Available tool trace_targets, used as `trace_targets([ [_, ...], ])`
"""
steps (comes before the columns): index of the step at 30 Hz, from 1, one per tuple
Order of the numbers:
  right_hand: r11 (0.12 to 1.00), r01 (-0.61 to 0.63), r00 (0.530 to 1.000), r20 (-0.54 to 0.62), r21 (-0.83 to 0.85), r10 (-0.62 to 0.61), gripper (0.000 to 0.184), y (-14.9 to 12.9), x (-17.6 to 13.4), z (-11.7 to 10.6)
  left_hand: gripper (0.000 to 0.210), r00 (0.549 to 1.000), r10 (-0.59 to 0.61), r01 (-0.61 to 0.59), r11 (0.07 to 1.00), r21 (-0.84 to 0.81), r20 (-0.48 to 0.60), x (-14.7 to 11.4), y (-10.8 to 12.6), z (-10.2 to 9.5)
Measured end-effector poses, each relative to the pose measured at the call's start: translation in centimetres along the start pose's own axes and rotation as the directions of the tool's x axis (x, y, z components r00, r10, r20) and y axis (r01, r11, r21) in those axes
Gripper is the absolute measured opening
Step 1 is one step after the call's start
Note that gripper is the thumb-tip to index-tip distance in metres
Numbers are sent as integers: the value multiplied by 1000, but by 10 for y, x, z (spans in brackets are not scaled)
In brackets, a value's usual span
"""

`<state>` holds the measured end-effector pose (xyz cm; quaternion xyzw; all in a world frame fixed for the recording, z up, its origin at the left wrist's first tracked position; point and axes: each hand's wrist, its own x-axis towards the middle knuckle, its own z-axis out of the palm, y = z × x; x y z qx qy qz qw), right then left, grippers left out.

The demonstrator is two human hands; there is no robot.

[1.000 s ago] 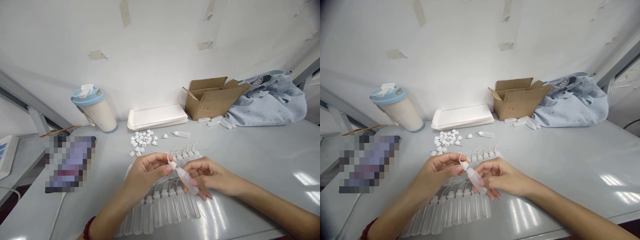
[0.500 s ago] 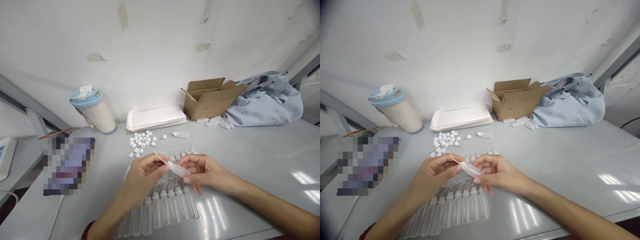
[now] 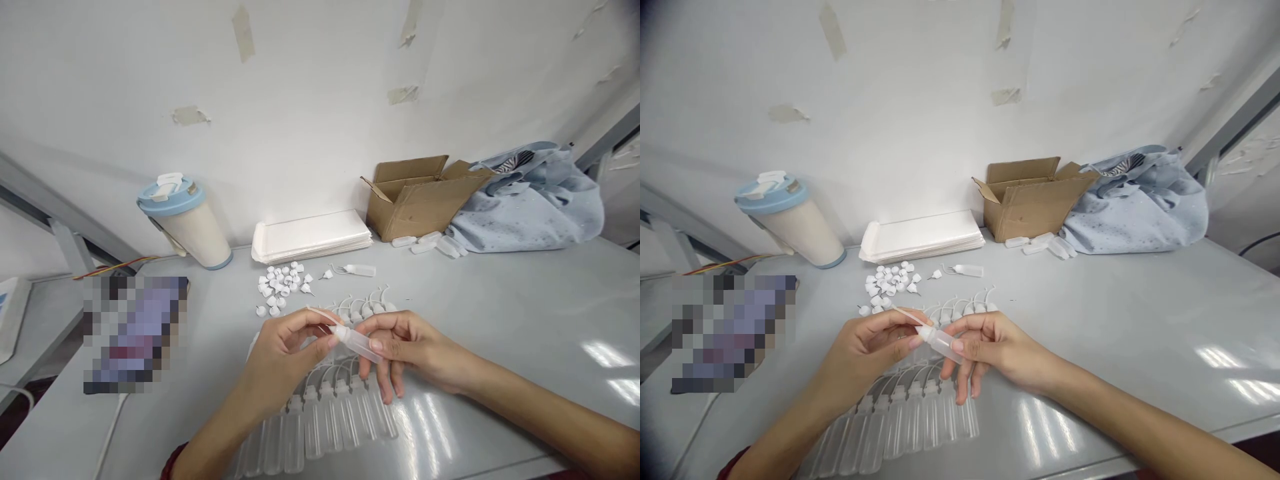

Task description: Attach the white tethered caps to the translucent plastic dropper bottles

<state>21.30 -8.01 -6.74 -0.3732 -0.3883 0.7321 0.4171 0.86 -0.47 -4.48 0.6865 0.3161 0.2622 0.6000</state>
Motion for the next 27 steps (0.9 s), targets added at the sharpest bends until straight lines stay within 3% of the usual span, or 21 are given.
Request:
trace_targets([
  [7, 1000, 17, 998, 64, -17, -16, 27, 2, 0, -3, 22, 979, -185, 183, 983, 23, 81, 3, 5, 2],
  [14, 999, -14, 998, 61, 37, 11, 29, 1, 0, -3, 20, 982, -59, 61, 998, -3, 179, -1, 2, -3],
  [27, 998, 29, 999, -17, -52, -30, 33, 0, -1, 0, 19, 980, -164, 167, 986, -15, 111, -2, 3, 4],
])
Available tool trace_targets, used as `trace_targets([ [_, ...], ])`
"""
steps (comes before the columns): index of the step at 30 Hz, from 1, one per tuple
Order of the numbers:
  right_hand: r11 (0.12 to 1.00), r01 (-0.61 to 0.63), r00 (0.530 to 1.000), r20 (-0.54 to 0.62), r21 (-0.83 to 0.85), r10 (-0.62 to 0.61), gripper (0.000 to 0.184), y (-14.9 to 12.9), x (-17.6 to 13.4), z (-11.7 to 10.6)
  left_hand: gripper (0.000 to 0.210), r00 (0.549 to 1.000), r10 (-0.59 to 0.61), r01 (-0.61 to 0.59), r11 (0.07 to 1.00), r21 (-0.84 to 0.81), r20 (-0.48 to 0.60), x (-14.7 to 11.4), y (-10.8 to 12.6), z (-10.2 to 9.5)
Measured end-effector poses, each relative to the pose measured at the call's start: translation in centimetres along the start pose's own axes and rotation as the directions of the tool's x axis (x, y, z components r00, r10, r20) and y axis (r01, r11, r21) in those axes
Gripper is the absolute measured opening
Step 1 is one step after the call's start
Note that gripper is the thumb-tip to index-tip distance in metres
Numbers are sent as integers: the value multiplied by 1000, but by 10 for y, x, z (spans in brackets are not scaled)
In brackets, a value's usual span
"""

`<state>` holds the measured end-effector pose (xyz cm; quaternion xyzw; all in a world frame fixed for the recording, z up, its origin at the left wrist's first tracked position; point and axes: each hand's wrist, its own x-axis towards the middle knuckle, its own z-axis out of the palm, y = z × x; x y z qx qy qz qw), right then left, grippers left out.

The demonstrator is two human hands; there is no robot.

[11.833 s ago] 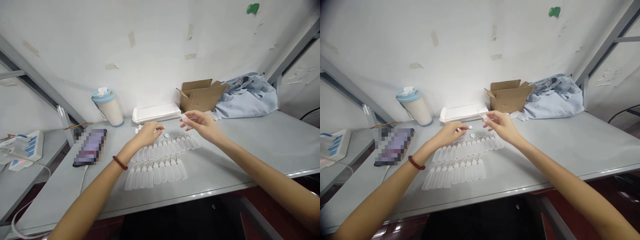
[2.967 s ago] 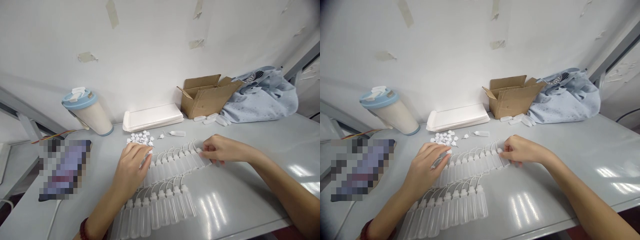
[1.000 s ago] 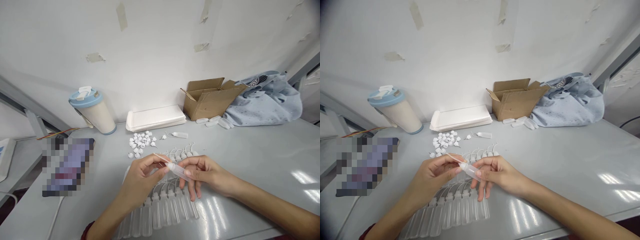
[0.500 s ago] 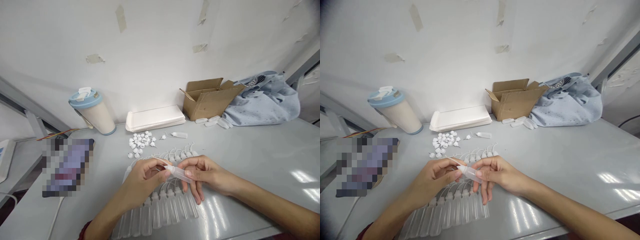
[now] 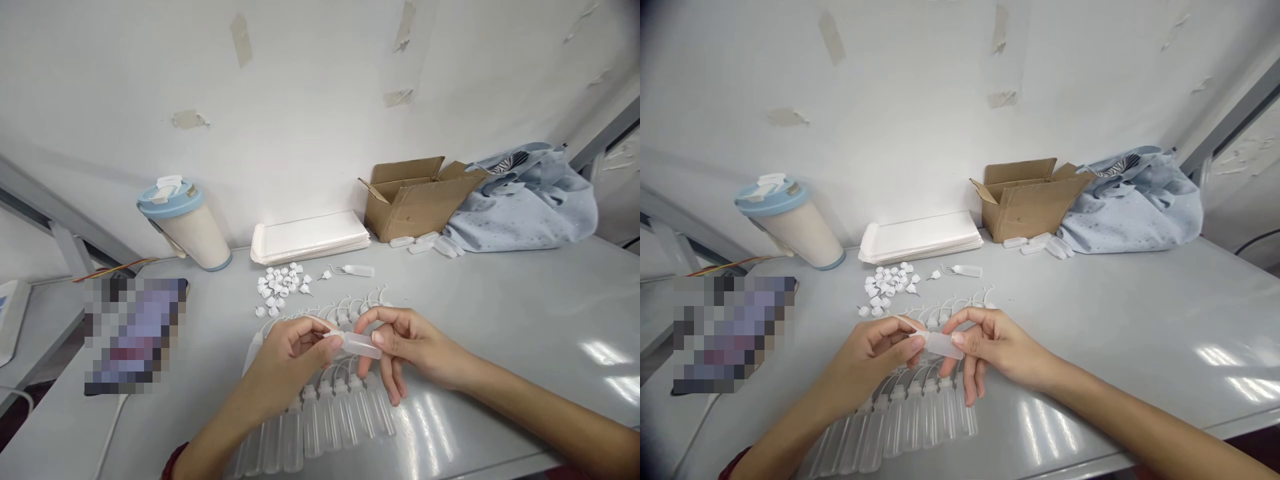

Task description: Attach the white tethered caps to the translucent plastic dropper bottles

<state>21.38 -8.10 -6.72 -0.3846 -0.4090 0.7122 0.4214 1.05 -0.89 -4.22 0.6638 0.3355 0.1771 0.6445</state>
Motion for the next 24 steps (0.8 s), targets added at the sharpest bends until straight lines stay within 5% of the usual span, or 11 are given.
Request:
trace_targets([
  [7, 983, 46, 982, -174, -178, -77, 31, 0, -2, 7, 16, 997, 8, -9, 1000, -7, -74, 2, -1, -1],
  [17, 985, 32, 985, -161, -172, -60, 32, -3, -3, 5, 9, 970, 225, -220, 974, 63, -90, 2, -8, 3],
  [24, 980, 100, 981, -149, -172, -126, 27, -2, -4, 8, 16, 993, 107, -102, 990, 95, -52, 1, -6, 0],
])
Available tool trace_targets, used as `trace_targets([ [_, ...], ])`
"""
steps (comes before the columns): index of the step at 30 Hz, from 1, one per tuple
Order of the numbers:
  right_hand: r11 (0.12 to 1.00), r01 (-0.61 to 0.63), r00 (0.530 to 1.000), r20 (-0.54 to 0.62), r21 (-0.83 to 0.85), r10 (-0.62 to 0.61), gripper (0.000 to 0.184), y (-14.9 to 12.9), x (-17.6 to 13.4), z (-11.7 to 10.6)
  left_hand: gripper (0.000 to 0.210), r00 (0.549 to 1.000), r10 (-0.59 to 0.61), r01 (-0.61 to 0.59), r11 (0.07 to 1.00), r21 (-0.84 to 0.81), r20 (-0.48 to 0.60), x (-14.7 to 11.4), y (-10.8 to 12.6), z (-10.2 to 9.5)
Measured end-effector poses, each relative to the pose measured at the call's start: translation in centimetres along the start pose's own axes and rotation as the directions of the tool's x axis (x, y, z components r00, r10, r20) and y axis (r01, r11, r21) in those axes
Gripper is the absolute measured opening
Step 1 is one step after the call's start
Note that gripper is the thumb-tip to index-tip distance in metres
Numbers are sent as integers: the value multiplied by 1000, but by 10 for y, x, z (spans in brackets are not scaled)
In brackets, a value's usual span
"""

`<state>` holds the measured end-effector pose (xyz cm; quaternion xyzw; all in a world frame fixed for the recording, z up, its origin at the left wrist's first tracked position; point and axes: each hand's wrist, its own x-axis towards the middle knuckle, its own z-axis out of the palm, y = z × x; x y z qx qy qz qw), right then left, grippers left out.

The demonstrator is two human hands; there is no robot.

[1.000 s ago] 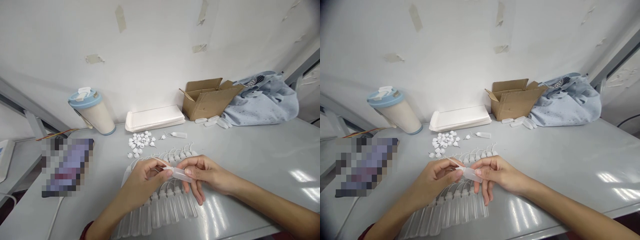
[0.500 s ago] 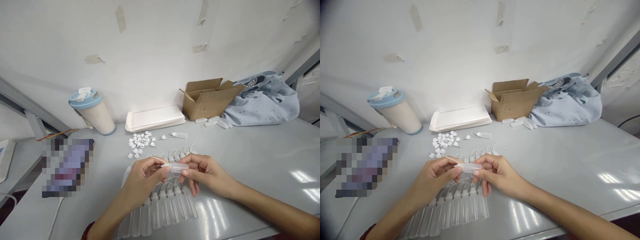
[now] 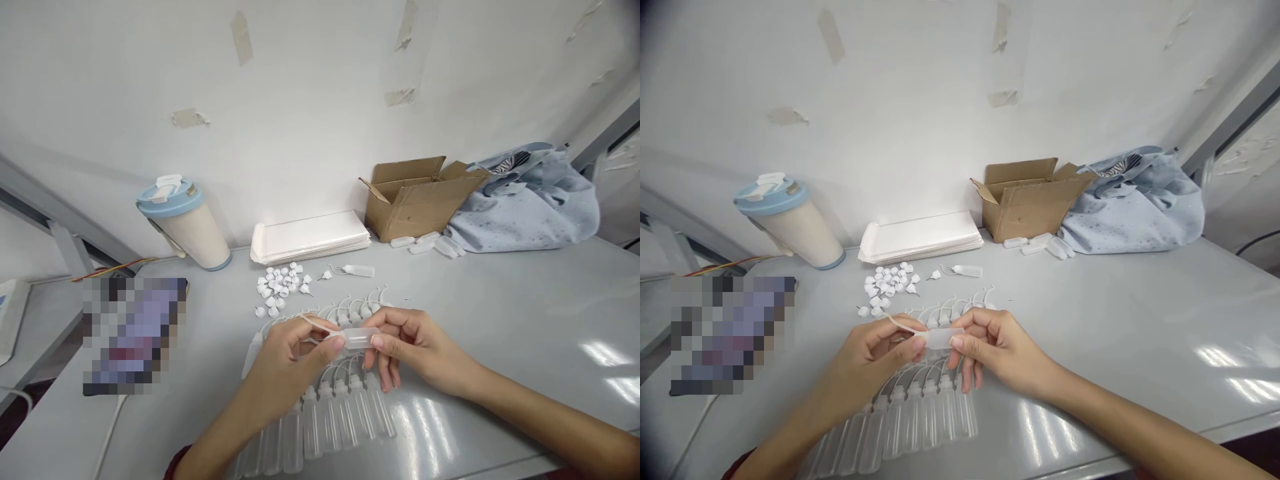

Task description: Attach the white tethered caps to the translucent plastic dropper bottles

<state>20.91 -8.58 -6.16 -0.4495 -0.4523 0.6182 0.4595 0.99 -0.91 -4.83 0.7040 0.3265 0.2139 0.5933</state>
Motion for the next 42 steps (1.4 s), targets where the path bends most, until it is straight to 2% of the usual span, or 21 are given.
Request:
trace_targets([
  [3, 998, 34, 999, -19, -47, -35, 25, 1, 0, 0, 24, 997, -63, 63, 998, 11, 51, -1, -1, 0],
  [7, 960, 110, 988, -74, -257, -133, 27, 1, -2, 0, 28, 993, -111, 111, 994, -16, 41, -2, 0, 1],
  [10, 928, 132, 985, -60, -349, -162, 22, -1, -4, 0, 28, 989, -139, 141, 989, -44, 53, -1, -1, 2],
  [15, 934, 106, 993, -8, -340, -115, 25, -3, -4, -2, 18, 992, -108, 113, 991, -76, 64, -2, -1, 5],
  [19, 963, 30, 999, -20, -267, -37, 29, -4, -3, -4, 11, 999, 31, -29, 994, 106, -15, -3, 2, 9],
  [21, 972, 2, 1000, -25, -237, -8, 30, -4, -2, -4, 9, 998, 59, -54, 990, 133, -31, -3, 3, 10],
  [28, 987, 82, 996, -23, -136, -85, 23, -5, -3, -1, 25, 995, -29, 27, 999, 30, 98, -4, 3, 8],
  [37, 970, 90, 993, -51, -224, -104, 24, -2, -3, 0, 38, 990, -122, 108, 979, 173, 71, -6, 8, 8],
  [42, 966, 80, 994, -56, -244, -96, 26, -3, -4, 1, 42, 986, -130, 111, 980, 166, 108, -7, 7, 8],
])
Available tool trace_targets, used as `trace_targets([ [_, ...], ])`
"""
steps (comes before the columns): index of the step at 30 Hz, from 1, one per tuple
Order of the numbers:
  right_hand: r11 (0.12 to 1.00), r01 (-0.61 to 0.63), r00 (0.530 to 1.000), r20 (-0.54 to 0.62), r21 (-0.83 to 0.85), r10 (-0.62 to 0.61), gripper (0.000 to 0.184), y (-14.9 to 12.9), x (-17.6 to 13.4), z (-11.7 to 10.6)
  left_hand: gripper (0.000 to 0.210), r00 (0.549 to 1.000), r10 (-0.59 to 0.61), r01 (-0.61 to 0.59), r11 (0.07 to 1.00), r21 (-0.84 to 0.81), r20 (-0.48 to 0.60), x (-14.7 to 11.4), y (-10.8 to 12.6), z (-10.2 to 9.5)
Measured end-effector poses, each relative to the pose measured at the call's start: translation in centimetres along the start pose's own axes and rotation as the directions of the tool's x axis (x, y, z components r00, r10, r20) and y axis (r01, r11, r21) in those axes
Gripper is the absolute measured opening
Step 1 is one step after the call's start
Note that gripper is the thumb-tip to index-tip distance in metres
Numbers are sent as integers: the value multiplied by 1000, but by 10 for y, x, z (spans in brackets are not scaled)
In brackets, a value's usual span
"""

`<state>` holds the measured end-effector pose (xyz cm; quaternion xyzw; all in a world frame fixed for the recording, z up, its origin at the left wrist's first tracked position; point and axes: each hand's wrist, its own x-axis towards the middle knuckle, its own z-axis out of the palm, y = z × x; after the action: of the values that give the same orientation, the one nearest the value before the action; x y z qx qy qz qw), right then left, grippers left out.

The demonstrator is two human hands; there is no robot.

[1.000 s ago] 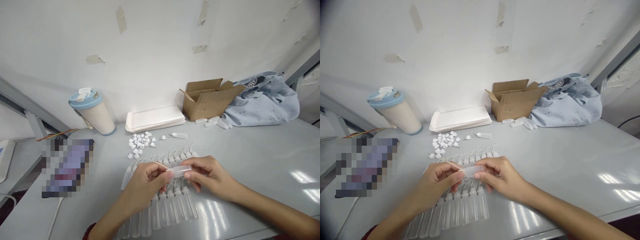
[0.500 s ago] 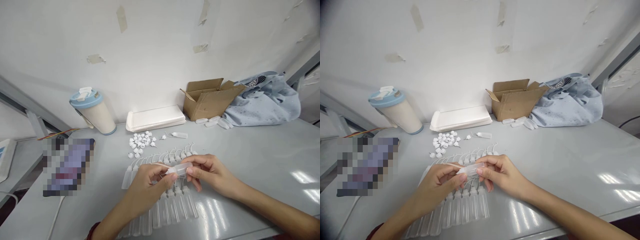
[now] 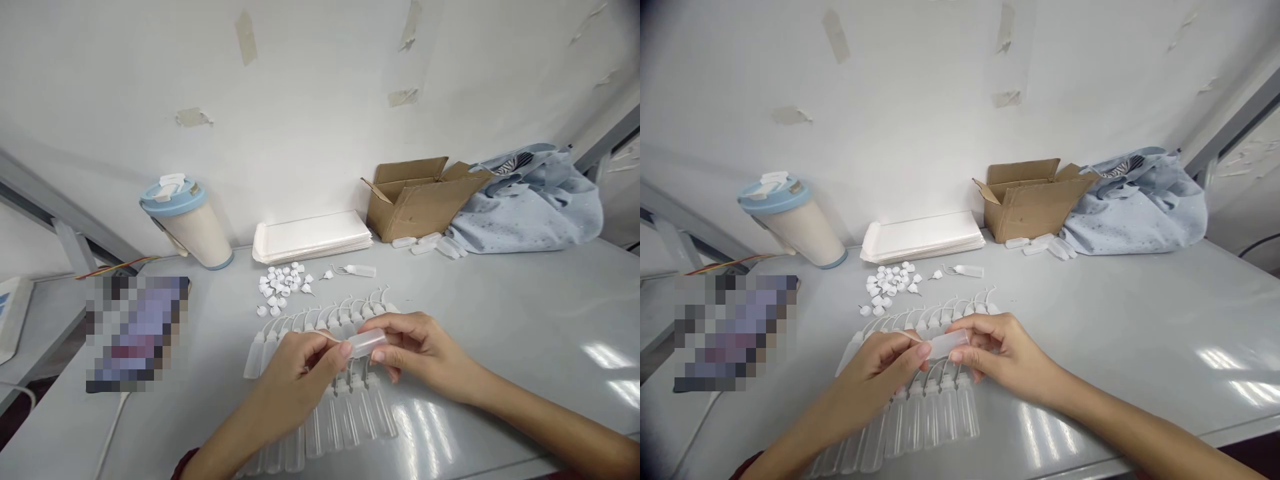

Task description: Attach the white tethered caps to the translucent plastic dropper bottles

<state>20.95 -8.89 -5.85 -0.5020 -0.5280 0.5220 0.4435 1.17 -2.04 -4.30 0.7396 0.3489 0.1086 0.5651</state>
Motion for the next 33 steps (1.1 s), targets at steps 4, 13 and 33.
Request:
trace_targets([
  [4, 1000, 10, 1000, 0, -21, -10, 26, 0, 0, 0, 43, 1000, 7, -7, 1000, 6, -1, 0, 1, -1],
  [13, 999, -36, 999, 13, -6, 36, 27, -6, -2, 0, 41, 999, 25, -25, 999, 33, -27, 0, 1, 1],
  [33, 983, -89, 994, 71, 159, 78, 30, 2, 3, -2, 37, 995, 99, -93, 980, 178, -26, -1, 0, 5],
])
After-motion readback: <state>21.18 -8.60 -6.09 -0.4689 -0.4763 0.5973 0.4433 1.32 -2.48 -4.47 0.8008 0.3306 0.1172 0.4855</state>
